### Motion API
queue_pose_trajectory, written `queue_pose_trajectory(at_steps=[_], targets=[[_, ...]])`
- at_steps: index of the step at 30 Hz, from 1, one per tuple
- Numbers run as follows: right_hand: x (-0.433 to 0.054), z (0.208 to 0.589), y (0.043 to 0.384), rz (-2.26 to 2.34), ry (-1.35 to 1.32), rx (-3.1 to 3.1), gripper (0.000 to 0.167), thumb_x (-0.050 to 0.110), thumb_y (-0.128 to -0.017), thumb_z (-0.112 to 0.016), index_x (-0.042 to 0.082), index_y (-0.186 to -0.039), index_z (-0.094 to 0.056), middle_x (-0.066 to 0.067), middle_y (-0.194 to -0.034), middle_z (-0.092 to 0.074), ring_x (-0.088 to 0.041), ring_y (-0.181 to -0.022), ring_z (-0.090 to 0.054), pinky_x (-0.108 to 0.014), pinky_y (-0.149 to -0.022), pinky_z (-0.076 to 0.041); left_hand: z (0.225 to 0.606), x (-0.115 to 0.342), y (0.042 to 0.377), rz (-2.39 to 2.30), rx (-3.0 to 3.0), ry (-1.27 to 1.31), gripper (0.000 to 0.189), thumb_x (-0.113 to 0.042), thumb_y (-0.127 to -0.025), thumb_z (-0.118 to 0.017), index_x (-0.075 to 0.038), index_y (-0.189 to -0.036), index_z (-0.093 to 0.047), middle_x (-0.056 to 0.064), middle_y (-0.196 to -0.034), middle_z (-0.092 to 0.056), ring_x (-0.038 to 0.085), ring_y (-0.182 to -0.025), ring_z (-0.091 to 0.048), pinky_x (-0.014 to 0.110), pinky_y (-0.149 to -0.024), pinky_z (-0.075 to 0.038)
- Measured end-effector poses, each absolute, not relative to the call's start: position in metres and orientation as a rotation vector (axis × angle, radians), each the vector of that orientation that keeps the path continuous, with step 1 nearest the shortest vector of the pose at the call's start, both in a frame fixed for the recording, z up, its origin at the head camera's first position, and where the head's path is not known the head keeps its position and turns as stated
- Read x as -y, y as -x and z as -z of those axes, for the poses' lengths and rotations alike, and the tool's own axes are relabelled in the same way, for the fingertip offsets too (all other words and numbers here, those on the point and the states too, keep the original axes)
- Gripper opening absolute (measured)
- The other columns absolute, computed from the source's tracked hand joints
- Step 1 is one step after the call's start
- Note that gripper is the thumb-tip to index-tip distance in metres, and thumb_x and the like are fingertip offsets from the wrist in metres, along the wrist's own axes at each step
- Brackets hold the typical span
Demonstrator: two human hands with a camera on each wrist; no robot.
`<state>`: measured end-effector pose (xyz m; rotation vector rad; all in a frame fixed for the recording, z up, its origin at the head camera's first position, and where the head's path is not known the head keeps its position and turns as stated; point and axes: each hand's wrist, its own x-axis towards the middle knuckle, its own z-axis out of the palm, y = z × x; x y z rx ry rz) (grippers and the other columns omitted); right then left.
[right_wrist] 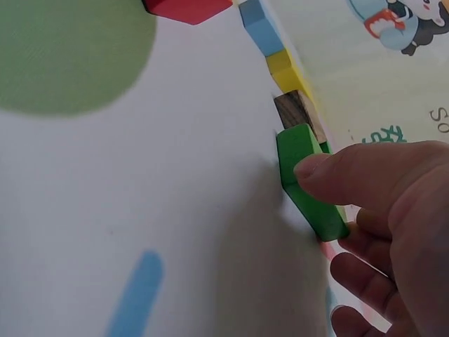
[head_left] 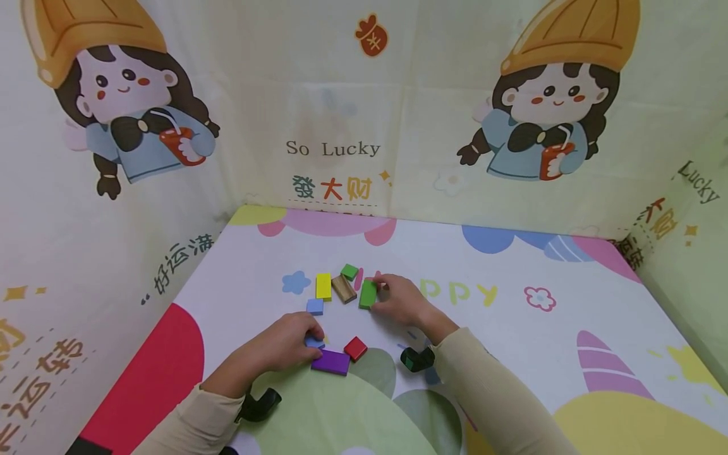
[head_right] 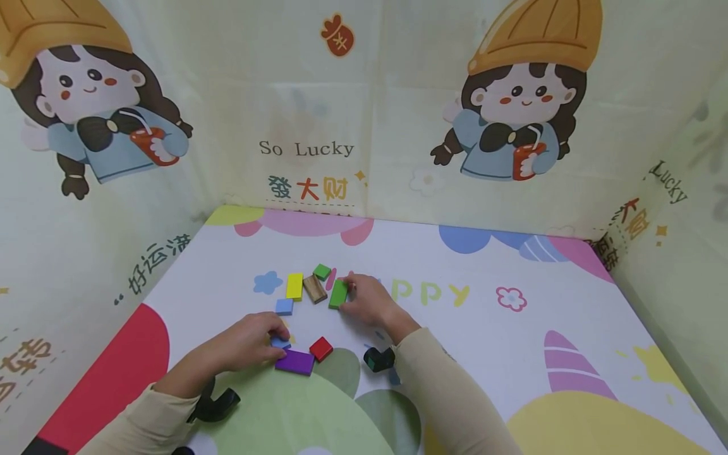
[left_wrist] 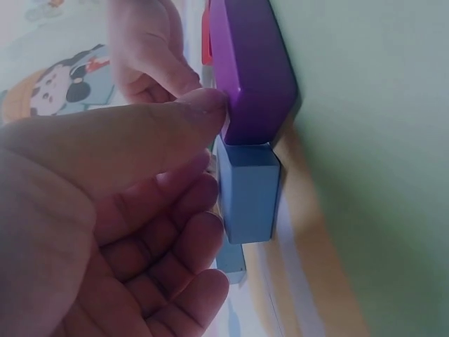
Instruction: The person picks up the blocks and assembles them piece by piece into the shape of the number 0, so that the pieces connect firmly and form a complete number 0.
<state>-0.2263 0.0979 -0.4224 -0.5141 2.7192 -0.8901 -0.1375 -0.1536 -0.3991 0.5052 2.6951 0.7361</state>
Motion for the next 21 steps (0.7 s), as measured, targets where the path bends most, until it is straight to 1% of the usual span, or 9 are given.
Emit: queue_pose_trajectory(at_steps=[6, 13, 21], targets=[[-0.100, 0.424, 0.224, 0.905, 0.516, -2.714, 0.056, 0.020, -0.089, -0.076, 0.006, -0.139, -0.055, -0.013, -0.129, -0.059, -0.029, -0.120, -0.053, -0.046, -0.104, -0.043, 0.399, 0.153, 0.138, -0.741, -2.697, -0.496, 0.020, -0.010, -0.082, -0.083, -0.006, -0.095, -0.070, -0.001, -0.094, -0.061, 0.017, -0.089, -0.057, 0.037, -0.082, -0.053], [-0.102, 0.424, 0.220, 0.920, 0.536, -2.711, 0.059, 0.020, -0.087, -0.078, 0.006, -0.140, -0.055, -0.012, -0.131, -0.059, -0.028, -0.118, -0.054, -0.045, -0.101, -0.046, 0.400, 0.153, 0.139, -0.738, -2.702, -0.494, 0.020, -0.011, -0.081, -0.084, -0.006, -0.095, -0.070, -0.002, -0.093, -0.062, 0.016, -0.089, -0.057, 0.038, -0.084, -0.053], [-0.103, 0.422, 0.216, 0.921, 0.523, -2.695, 0.058, 0.021, -0.087, -0.079, 0.006, -0.138, -0.056, -0.011, -0.130, -0.060, -0.028, -0.119, -0.055, -0.044, -0.100, -0.047, 0.400, 0.152, 0.138, -0.739, -2.703, -0.480, 0.019, -0.011, -0.081, -0.084, -0.006, -0.095, -0.070, -0.002, -0.093, -0.062, 0.016, -0.089, -0.057, 0.038, -0.084, -0.053]])
